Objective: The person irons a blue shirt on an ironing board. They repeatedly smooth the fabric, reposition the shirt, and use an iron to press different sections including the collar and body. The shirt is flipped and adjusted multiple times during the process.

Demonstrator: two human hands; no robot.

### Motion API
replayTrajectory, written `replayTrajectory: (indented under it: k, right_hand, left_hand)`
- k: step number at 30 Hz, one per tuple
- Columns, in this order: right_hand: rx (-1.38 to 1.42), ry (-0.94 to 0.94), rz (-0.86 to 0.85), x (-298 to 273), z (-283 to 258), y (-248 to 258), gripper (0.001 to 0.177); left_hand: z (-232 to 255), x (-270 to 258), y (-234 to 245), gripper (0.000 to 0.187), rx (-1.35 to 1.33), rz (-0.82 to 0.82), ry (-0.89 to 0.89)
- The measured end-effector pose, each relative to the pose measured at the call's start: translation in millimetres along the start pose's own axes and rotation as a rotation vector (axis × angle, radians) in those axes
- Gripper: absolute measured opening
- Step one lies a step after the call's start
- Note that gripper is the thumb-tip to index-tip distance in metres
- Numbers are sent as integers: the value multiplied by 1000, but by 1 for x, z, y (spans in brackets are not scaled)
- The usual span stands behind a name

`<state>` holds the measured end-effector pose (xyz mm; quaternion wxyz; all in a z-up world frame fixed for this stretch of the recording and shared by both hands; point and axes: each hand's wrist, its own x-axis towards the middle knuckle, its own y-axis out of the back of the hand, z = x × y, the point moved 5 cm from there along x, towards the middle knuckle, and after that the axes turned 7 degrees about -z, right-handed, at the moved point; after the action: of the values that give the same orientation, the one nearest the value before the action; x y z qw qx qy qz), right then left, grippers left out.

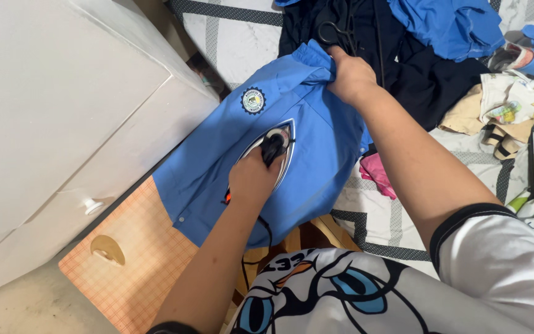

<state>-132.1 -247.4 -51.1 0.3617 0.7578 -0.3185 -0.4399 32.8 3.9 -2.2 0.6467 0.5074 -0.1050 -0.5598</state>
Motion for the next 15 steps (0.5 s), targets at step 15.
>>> replayTrajectory:
  k: [15]
  right_hand:
    - [-132, -132, 22, 25, 24, -28, 45]
  left_hand:
    - [-70, -50, 1, 56, 35, -57, -9]
